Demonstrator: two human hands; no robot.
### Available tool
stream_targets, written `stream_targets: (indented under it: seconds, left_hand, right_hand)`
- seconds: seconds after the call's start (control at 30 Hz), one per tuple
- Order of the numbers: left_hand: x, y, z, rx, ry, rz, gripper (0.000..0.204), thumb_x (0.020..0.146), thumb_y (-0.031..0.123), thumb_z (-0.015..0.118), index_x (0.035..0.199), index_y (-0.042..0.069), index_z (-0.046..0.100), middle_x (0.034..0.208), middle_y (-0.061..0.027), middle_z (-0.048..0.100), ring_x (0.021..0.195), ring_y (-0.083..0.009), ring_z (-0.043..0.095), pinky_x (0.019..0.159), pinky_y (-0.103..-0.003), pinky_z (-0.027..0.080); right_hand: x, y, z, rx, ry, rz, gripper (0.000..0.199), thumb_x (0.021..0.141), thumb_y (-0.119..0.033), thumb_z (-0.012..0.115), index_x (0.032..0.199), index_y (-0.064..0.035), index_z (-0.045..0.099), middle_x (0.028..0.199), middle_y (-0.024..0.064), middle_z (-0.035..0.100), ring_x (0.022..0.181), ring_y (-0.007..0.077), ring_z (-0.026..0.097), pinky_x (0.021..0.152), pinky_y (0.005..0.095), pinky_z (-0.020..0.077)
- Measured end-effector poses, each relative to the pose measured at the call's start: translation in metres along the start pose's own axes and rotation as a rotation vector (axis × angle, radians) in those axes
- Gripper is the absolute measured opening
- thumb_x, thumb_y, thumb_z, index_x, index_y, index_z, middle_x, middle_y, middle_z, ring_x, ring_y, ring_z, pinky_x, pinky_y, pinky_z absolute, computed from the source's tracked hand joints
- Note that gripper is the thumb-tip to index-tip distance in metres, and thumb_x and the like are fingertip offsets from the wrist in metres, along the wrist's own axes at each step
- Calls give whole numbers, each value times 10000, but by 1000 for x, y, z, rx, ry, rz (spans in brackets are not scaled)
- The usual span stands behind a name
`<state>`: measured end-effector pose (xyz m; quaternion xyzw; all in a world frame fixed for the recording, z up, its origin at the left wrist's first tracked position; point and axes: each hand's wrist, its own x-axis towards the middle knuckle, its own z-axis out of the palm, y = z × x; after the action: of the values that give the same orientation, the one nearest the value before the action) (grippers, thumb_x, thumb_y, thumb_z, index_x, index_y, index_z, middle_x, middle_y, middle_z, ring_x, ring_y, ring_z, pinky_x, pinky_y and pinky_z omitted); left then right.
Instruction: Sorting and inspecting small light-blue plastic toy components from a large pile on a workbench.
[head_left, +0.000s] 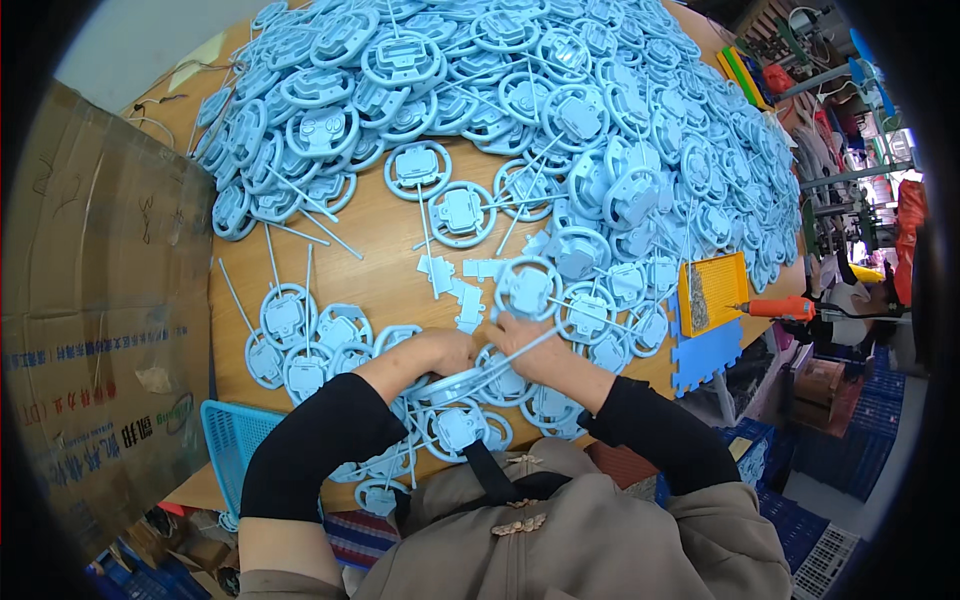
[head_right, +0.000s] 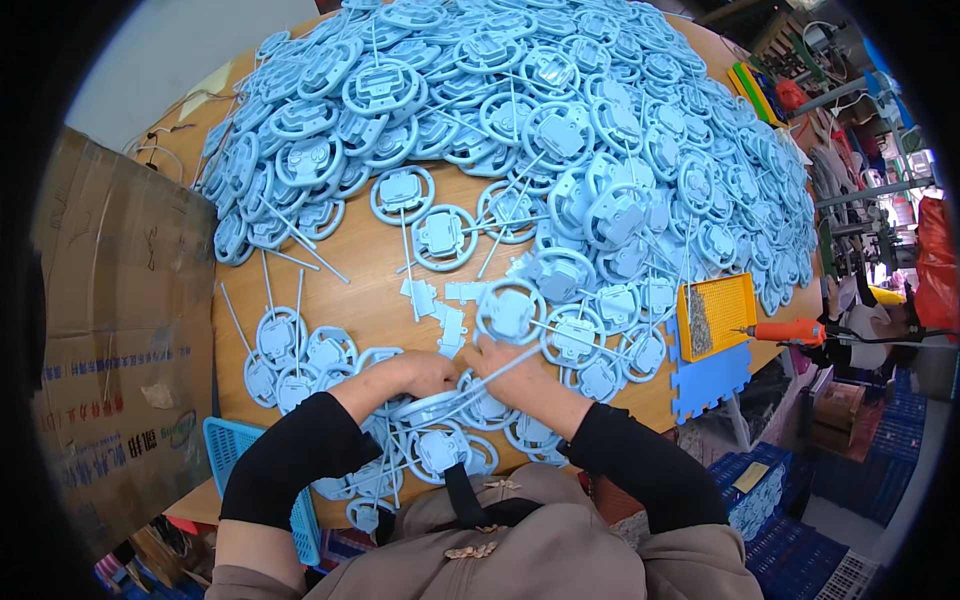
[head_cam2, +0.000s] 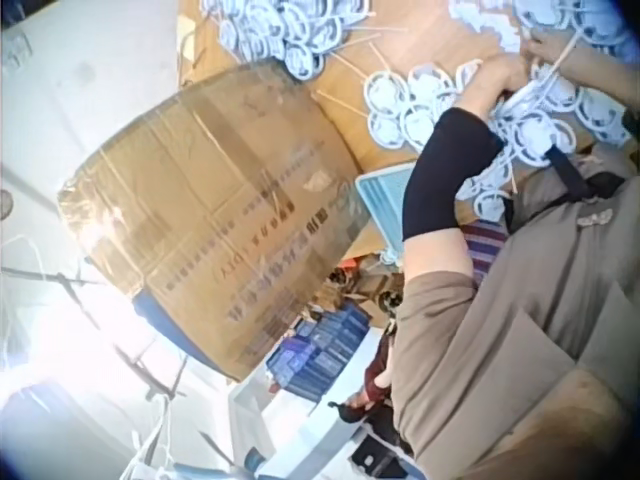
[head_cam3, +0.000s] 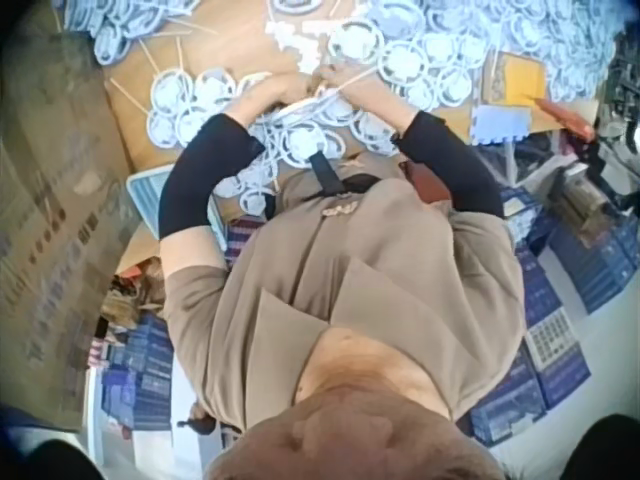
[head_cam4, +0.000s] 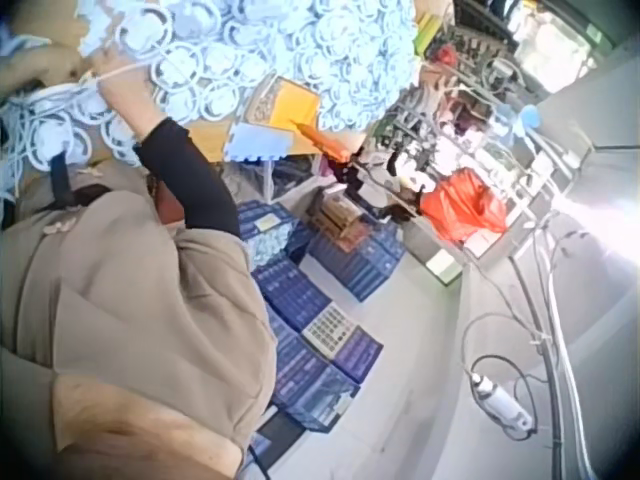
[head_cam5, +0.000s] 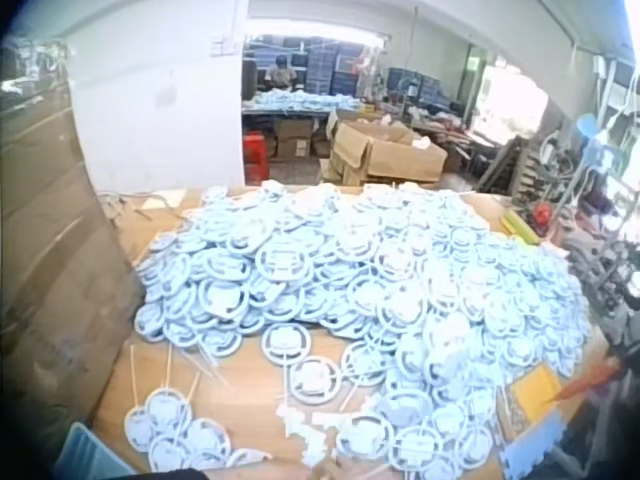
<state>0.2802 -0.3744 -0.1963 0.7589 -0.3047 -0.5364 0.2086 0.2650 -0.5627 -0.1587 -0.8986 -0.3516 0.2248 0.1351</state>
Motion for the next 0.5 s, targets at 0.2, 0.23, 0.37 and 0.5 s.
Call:
stream_targets:
  seconds: [0.2,0.23,0.37,0.5]
  left_hand:
    - [-18,-9,-50,-166,688,-62,242,810,238,554,957,68,644,861,-158,651,787,-327,619,713,-411,482]
    - [-24,-11,-54,-161,699,-67,242,810,238,554,957,68,644,861,-158,651,787,-327,619,713,-411,482]
    - [-57,-7,-79,-408,845,36,246,840,222,561,967,22,627,805,-131,650,608,-254,630,536,-363,487]
    - [-78,0,-115,-633,744,-237,285,818,285,585,880,9,616,733,-121,638,556,-197,621,460,-326,459]
  right_hand:
    - [70,20,-27,63,267,-91,212,734,-88,583,942,-50,556,936,139,545,914,312,564,730,392,488]
    - [71,16,-44,94,323,-81,222,729,-88,590,944,-42,557,936,148,546,914,317,559,736,388,484]
    - [80,32,-72,-58,538,71,283,659,-171,689,888,-50,577,919,115,557,882,312,558,701,400,477]
    - [67,54,-70,-148,584,191,282,706,-178,681,958,-64,624,926,121,597,873,308,572,698,412,468]
